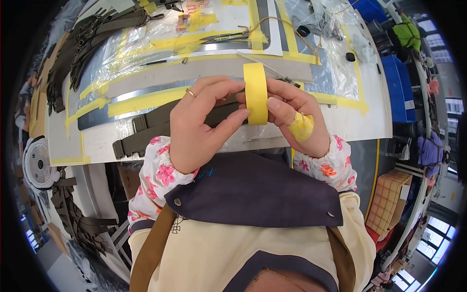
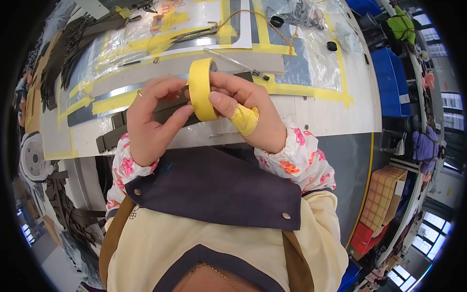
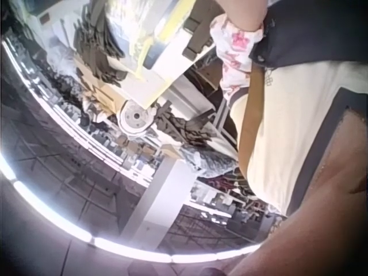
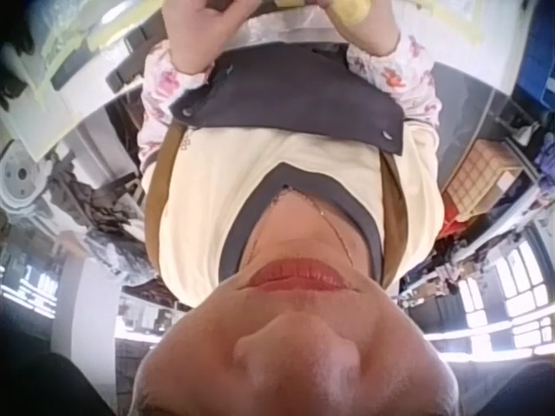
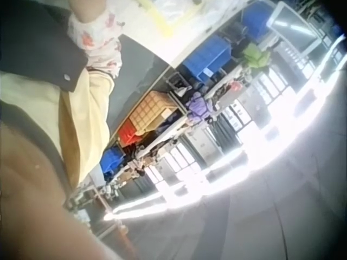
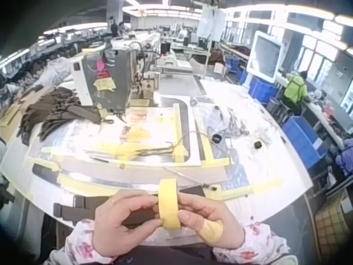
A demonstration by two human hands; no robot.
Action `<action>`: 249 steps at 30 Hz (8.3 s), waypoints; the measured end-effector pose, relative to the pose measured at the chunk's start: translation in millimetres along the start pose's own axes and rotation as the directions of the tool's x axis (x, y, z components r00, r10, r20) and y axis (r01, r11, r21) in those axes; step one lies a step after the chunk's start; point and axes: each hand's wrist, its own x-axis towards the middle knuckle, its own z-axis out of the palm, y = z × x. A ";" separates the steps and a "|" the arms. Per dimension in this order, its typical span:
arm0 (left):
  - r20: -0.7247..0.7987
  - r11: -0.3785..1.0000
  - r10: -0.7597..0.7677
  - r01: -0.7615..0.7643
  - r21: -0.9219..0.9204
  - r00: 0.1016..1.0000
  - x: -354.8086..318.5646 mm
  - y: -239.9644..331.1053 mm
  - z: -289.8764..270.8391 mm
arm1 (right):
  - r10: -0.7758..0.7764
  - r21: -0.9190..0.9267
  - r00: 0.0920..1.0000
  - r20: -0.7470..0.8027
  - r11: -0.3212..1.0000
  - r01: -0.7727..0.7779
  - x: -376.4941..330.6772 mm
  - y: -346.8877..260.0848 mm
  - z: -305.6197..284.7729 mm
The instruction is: The person is assembling nylon straps by attaching metal hardware and sewing them together.
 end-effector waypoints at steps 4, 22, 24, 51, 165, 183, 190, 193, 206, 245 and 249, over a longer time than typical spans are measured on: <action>0.005 0.970 0.196 -0.195 0.147 0.981 1.6 0.4 -2.6 | -0.050 -0.056 0.999 0.015 0.997 0.051 -2.8 7.0 2.9; 0.055 0.981 0.119 -0.125 0.146 0.991 -9.1 -3.9 5.5 | -0.039 -0.426 0.999 -0.004 0.904 0.034 1.9 3.4 13.8; 0.005 0.972 0.137 -0.135 0.193 0.991 -5.7 -5.0 5.6 | -0.166 -0.380 0.986 0.012 0.911 0.159 4.3 11.2 11.2; 0.146 0.936 0.157 -0.194 0.293 0.977 3.5 -16.5 -6.7 | -0.086 -0.305 0.990 -0.110 0.951 0.048 -3.0 13.3 16.2; -0.006 0.871 -0.441 0.426 -0.247 0.898 -20.2 -78.8 -8.4 | -0.340 -0.873 0.805 0.487 -0.153 0.463 146.6 13.5 -52.8; -0.146 0.976 -0.182 0.161 -0.144 0.972 -22.4 -84.5 -7.8 | 0.055 -0.665 0.752 0.657 -0.426 0.613 116.4 -64.0 13.6; -0.181 0.979 -0.185 0.167 -0.113 0.966 -15.5 -65.3 -5.8 | 0.099 -0.557 0.690 0.717 -0.513 0.653 105.2 -55.0 26.4; -0.223 0.995 -0.092 0.095 0.002 0.971 -11.6 -59.3 -3.9 | 0.136 -0.577 0.739 0.660 -0.540 0.613 101.7 -56.3 27.2; -0.225 0.981 0.012 0.033 0.192 0.974 -10.7 -56.4 -0.6 | 0.178 -0.595 0.754 0.633 -0.511 0.620 104.2 -40.7 33.2; 0.152 0.494 -0.585 0.499 -0.712 0.797 -19.2 -50.9 -17.1 | -0.462 -0.925 0.836 0.296 -0.358 0.130 69.1 -19.3 -85.5; 0.128 0.625 -0.533 0.491 -0.607 0.837 -18.1 -41.8 -11.8 | -0.365 -0.893 0.909 0.202 0.313 0.323 47.3 -11.0 -4.3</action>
